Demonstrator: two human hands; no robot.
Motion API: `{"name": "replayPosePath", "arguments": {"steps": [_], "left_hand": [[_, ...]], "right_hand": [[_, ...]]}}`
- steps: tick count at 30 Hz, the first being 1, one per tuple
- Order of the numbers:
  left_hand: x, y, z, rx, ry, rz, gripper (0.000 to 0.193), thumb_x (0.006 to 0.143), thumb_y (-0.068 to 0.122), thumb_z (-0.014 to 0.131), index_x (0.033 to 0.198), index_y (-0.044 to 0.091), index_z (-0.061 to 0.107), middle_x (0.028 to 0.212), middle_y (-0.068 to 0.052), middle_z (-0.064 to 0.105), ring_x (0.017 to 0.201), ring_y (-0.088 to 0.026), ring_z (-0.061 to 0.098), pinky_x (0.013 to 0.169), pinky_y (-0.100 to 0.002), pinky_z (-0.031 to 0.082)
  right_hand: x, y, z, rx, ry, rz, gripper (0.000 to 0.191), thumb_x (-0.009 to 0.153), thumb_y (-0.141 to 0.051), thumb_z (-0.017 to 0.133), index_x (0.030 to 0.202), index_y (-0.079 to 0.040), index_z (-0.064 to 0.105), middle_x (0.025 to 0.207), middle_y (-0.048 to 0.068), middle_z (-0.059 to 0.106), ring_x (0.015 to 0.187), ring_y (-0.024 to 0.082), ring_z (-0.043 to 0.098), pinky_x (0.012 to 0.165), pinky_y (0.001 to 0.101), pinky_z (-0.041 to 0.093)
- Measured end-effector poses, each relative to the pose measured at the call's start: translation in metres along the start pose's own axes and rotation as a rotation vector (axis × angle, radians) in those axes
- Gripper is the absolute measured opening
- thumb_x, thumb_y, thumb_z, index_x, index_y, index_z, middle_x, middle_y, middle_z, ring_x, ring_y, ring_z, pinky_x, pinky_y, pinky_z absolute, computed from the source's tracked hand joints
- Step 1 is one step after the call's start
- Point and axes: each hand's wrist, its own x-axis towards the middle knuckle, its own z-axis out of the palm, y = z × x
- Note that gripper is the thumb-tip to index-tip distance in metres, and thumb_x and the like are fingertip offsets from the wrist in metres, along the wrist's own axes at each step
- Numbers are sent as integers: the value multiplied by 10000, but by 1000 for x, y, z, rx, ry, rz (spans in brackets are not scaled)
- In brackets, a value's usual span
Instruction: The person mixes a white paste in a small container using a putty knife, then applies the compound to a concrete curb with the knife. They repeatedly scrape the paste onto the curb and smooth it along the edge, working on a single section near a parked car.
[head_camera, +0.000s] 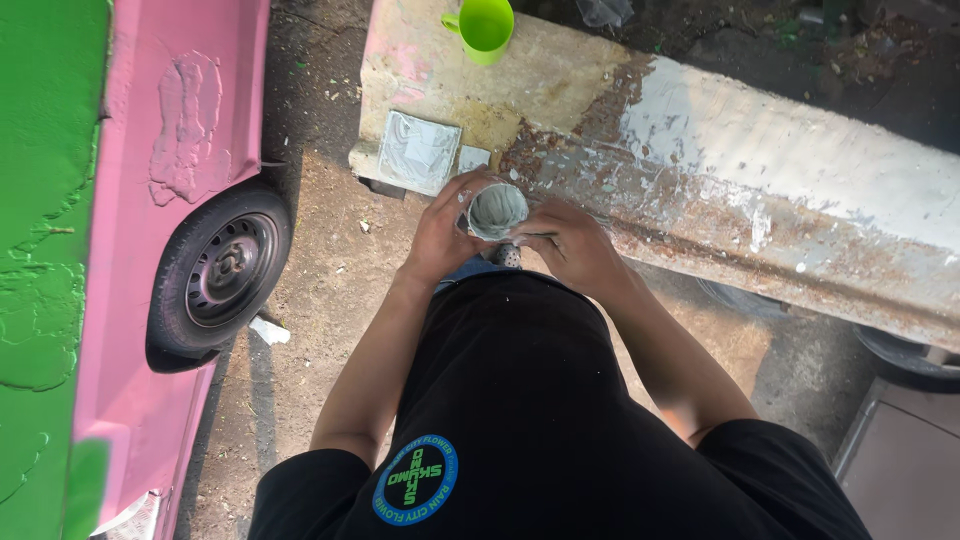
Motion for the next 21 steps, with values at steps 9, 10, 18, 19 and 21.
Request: {"name": "replayPosePath", "arguments": {"steps": [9,10,18,19,21], "left_hand": [[8,0,-14,44,13,-14,792,606,120,977,1312,65,623,1400,-134,594,1315,-342,591,1103,-418,514],[9,-1,-18,46,12,-12,784,609,123,979,1309,76,631,1393,-127,597,1317,-335,594,1103,-412,518],[21,-11,-65,81,0,42,778,610,109,981,1309,97,640,1414,-126,586,1315,-322,594,1093,-405,523],[22,-14,-74,92,-3,54,773,608,107,973,1308,109,644,1410,-112,594,1318,-315,602,1097,-400,530],[26,-18,-86,100,-3,78,764,604,101,956,1306,131,654,1403,-83,608,1324,-300,619,1106,-390,546]], "right_hand": [[11,-3,3,-16,37,-72,148,905,-96,763,1052,-80,757,983,88,724,944,275,666,836,388,533],[14,-4,4,-43,81,-77,177,895,-76,752,1073,-73,757,982,91,724,920,278,653,816,388,528],[45,-22,20,-13,149,-111,159,917,16,722,1047,-73,734,970,73,732,884,269,644,848,420,506],[51,-24,25,-45,178,-107,196,888,15,724,1066,-66,737,978,91,725,895,283,639,844,415,508],[63,-29,33,-120,228,-97,281,830,12,727,1103,-52,744,992,126,710,918,312,630,837,406,512]]}}
